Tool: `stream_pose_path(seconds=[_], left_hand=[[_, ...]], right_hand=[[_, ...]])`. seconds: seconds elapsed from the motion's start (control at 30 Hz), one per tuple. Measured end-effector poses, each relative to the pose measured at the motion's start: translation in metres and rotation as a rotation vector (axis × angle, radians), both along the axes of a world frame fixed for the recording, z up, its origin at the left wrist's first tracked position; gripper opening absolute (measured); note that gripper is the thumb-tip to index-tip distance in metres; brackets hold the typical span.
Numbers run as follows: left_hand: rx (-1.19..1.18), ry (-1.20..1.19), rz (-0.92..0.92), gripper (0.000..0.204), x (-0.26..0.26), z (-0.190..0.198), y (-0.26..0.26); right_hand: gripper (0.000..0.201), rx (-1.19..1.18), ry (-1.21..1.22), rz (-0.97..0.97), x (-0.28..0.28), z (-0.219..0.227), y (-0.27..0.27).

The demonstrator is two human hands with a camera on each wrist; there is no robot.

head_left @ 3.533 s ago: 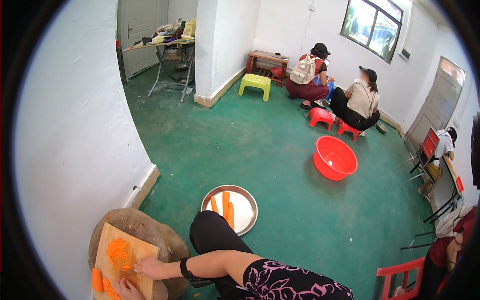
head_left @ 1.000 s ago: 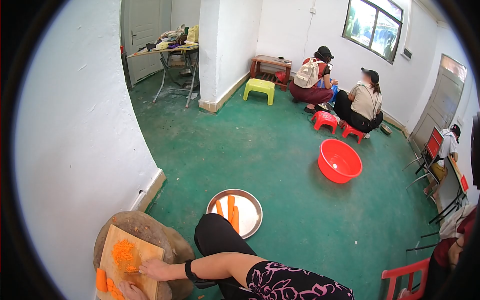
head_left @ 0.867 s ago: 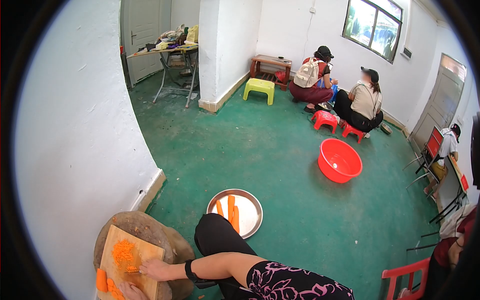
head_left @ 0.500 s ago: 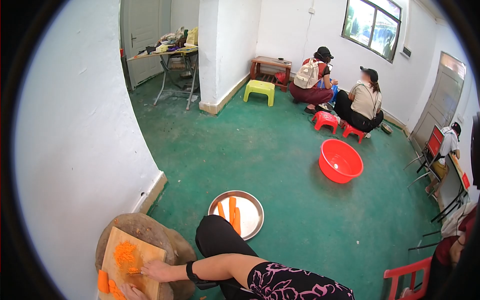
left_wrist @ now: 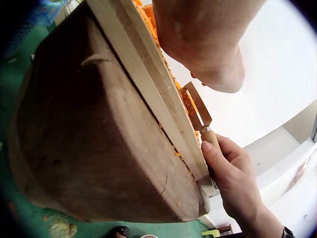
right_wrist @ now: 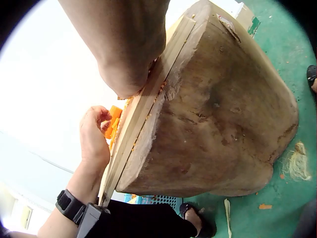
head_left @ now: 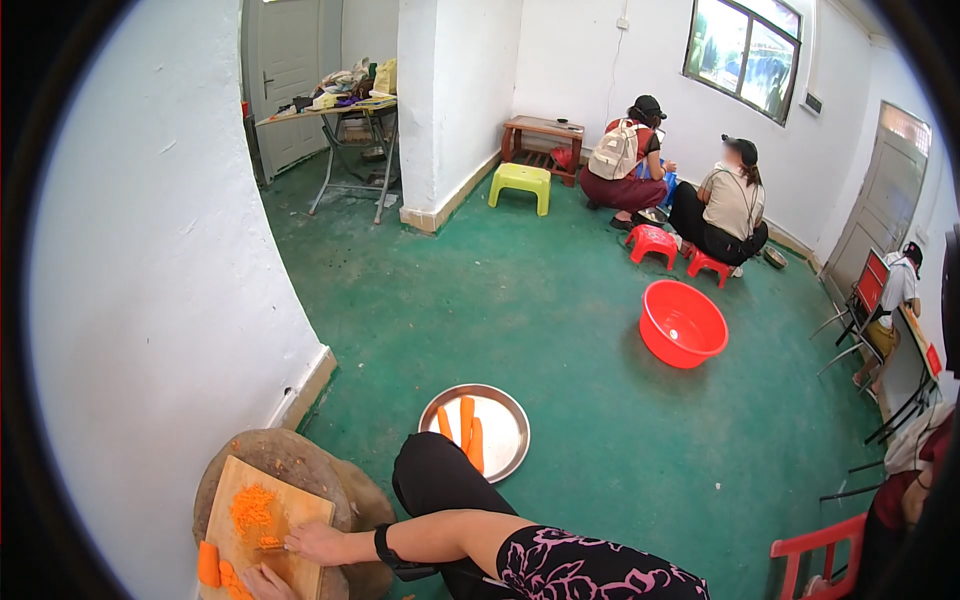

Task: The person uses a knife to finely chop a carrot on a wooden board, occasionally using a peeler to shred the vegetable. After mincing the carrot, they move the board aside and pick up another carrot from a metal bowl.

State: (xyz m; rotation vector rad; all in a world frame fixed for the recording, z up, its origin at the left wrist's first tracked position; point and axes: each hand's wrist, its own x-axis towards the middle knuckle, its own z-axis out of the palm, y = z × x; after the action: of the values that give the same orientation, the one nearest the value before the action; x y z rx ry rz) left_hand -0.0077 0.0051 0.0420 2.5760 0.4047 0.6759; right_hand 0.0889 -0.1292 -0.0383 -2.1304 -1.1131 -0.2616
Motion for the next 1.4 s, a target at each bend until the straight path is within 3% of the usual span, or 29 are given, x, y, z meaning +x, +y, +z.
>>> stream_pose_path(seconds=[0.1,0.2,0.6,1.4], left_hand=[[0.053,-0.066,-0.027,0.034,0.0,0.004,-0.004],[-0.034,0.079,0.032,0.034,0.003,-0.007,0.006],[0.23,-0.118,0.043,0.027,0.006,-0.035,0.023],[-0.009,-0.053,-0.023,0.028,0.002,-0.018,0.012]], right_hand=[[0.025,-0.011,0.005,-0.009,0.0,-0.002,0.001],[0.033,-0.05,0.003,0.002,0.001,-0.003,0.001],[0.032,-0.048,-0.009,0.0,0.001,-0.003,0.001],[0.03,-0.048,-0.112,-0.031,0.004,-0.019,0.008]])
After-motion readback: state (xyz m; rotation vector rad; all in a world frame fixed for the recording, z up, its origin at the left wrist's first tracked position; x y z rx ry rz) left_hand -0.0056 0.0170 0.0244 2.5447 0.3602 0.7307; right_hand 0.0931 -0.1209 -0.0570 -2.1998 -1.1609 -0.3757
